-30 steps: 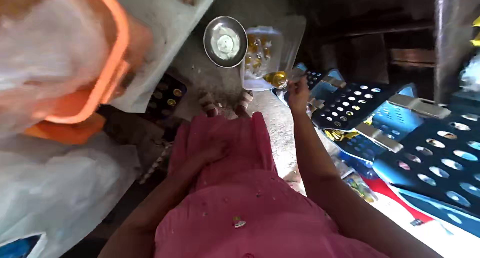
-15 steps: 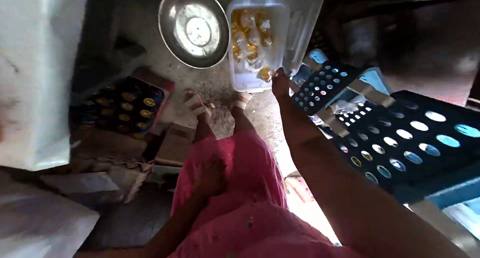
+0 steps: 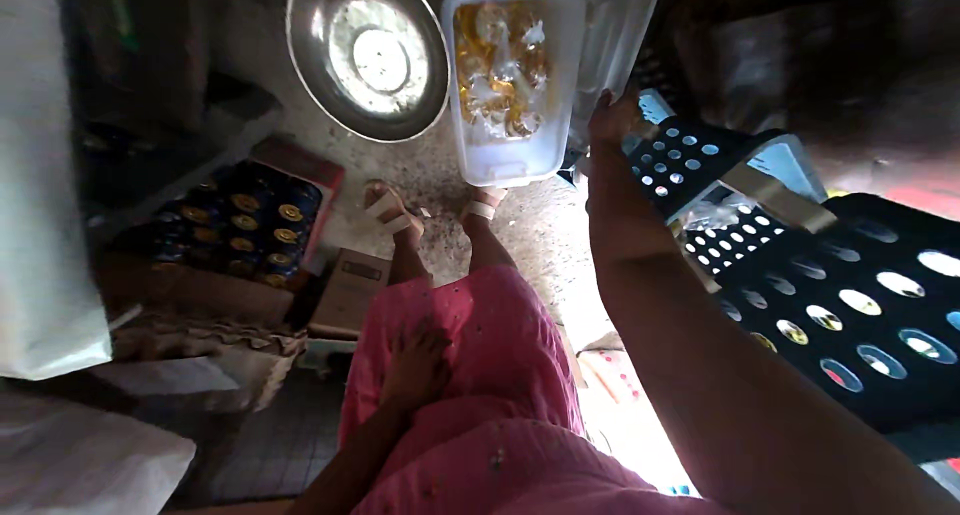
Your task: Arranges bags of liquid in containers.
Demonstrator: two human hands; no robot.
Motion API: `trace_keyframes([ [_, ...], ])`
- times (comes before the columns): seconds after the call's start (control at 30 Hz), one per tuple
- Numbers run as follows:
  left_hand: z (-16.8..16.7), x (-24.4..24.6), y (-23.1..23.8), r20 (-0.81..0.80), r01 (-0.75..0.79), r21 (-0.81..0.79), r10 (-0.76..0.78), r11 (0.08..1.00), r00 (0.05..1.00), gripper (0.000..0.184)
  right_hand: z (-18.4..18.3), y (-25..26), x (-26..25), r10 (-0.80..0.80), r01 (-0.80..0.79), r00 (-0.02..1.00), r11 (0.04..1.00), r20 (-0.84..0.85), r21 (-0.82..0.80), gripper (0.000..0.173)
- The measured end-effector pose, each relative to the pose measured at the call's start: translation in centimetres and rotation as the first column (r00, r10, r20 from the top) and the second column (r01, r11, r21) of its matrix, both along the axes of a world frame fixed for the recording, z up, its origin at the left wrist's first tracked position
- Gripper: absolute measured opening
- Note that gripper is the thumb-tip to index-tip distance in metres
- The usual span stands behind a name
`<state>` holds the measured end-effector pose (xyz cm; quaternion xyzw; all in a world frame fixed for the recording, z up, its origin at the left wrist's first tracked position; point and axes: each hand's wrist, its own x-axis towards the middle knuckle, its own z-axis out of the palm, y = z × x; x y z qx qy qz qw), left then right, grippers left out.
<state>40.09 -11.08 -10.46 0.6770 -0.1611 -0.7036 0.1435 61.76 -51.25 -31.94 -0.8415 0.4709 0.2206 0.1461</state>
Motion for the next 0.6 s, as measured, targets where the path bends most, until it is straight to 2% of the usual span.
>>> trace_keyframes([
  [0.1,0.1,-0.1,0.4,0.024,-0.030,-0.013,0.031,0.999,0.999,0.043,-0.1,-0.6,0.7,0.072,-0.068,0.993,0.997,-0.096,0.039,0.047],
  [0.2,0.1,0.1,0.6,-0.003,-0.011,-0.003,0.011,1.000,1.000,0.044,0.9,-0.3,1.0,0.125,-0.133,0.989,0.986,0.084,0.097,0.047],
  [0.3,0.1,-0.4,1.1,0.032,-0.033,-0.017,0.034,0.999,0.999,0.043,3.5,1.3,1.6,0.073,-0.108,0.969,0.984,0.236,0.139,0.046],
  [0.37,0.1,-0.9,1.6,0.062,-0.062,-0.032,0.064,0.998,0.996,0.042,5.5,3.1,1.5,0.001,-0.050,0.956,0.986,0.294,0.161,0.048],
  [0.47,-0.2,-1.5,2.3,0.108,-0.097,-0.065,0.103,0.993,0.989,0.041,8.0,7.2,0.6,-0.031,-0.033,0.960,0.974,0.278,0.225,0.057],
  [0.6,-0.3,-1.4,2.8,0.095,-0.091,-0.063,0.097,0.994,0.991,0.041,7.0,14.1,-2.8,0.012,-0.083,0.970,0.956,0.244,0.280,0.061],
])
